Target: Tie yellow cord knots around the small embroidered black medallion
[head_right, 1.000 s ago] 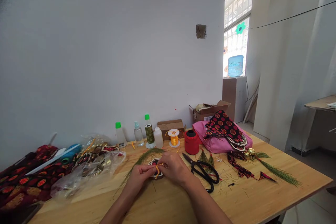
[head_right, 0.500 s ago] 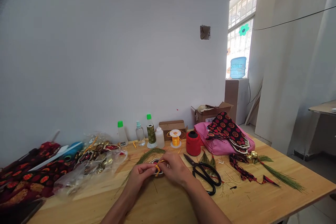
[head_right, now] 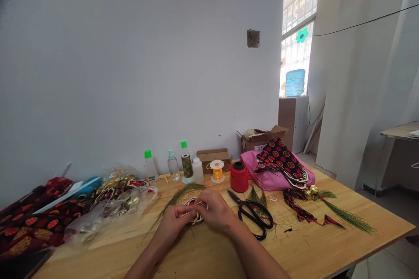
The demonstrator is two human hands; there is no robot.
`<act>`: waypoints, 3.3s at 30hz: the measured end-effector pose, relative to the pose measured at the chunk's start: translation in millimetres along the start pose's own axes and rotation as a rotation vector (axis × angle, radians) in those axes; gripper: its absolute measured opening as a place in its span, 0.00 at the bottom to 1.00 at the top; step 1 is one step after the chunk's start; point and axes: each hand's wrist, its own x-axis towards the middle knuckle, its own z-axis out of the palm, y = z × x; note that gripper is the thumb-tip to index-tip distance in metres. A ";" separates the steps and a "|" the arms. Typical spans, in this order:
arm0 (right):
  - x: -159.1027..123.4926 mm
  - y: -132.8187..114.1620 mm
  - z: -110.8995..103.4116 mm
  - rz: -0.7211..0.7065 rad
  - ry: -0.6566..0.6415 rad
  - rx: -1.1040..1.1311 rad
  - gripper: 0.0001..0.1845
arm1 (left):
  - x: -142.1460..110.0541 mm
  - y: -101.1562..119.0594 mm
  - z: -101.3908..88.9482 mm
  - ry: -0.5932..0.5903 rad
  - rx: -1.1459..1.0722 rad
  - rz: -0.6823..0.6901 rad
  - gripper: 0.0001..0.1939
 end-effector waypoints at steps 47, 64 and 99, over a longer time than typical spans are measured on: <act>1.7 4.6 3.5 0.293 -0.092 0.309 0.09 | -4.4 -0.5 -5.4 0.053 0.058 0.090 0.12; 1.4 -1.3 1.0 0.059 0.063 -0.037 0.05 | 1.4 -7.5 -7.4 0.112 -0.100 -0.043 0.13; 1.8 12.7 43.6 0.107 0.226 0.038 0.06 | -2.2 -5.5 -3.6 0.284 -0.015 -0.028 0.15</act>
